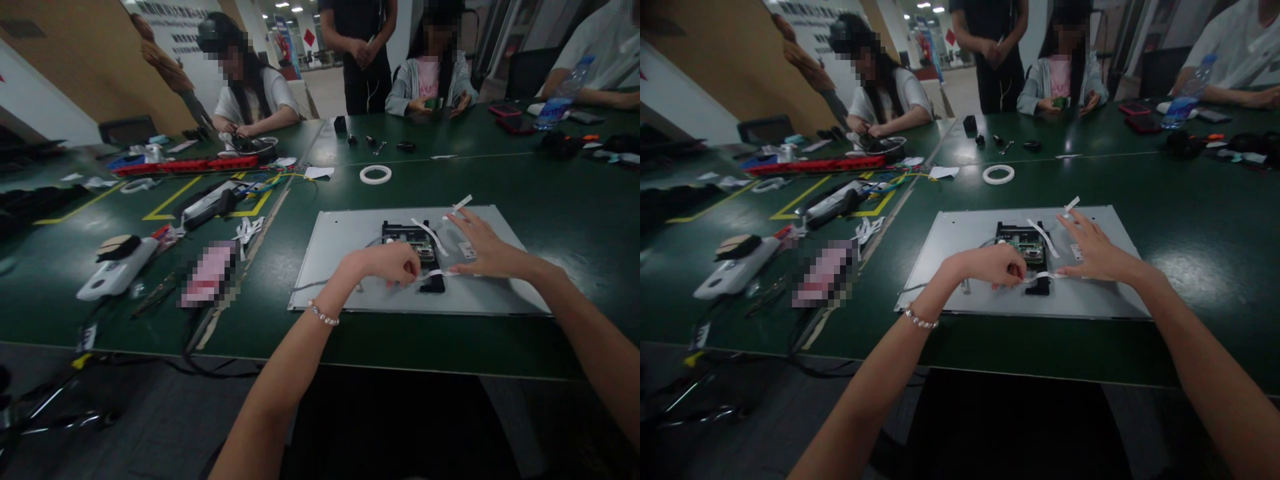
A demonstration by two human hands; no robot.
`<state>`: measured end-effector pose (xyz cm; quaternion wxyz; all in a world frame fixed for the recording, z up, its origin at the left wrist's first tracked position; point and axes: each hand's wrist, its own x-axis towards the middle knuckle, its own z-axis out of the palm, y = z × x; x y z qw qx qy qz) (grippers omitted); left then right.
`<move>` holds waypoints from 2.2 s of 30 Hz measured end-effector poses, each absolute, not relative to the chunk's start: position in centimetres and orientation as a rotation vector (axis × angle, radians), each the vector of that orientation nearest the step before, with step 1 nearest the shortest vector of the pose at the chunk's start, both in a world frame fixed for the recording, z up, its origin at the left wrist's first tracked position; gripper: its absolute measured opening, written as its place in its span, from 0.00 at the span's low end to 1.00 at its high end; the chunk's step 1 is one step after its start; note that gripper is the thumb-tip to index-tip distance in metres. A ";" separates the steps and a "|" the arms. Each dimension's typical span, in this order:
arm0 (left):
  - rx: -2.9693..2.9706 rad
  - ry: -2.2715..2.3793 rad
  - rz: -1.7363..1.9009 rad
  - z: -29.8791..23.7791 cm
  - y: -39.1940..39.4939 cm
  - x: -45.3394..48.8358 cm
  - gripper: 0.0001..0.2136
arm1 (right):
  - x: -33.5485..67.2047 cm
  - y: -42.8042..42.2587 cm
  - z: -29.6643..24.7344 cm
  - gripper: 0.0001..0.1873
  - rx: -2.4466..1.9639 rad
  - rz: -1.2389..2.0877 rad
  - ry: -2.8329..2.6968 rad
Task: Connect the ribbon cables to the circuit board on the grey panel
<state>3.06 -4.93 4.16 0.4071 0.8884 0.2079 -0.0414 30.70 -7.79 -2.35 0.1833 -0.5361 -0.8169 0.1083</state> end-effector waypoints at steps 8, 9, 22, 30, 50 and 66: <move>2.239 0.706 0.505 6.2 -4.5 2.4 0.14 | 28.1 -8.6 0.0 0.24 -1.217 0.720 -1.665; 2.200 0.772 0.638 6.2 -4.3 2.5 0.14 | 27.6 -8.9 0.1 0.22 -1.191 0.798 -1.627; 1.989 0.753 0.707 4.2 -4.3 4.3 0.13 | 24.9 -10.9 0.3 0.17 -1.059 1.174 -1.663; 1.894 0.796 0.874 3.2 -3.2 4.2 0.06 | 24.8 -10.9 0.5 0.25 -1.036 1.233 -1.686; 2.251 0.895 0.812 3.9 -1.8 1.9 0.08 | 23.5 -11.0 1.1 0.08 -0.992 0.117 -1.894; 2.645 1.159 0.485 1.5 0.0 -4.3 0.13 | 15.7 -9.0 0.8 0.09 -1.000 0.009 -2.337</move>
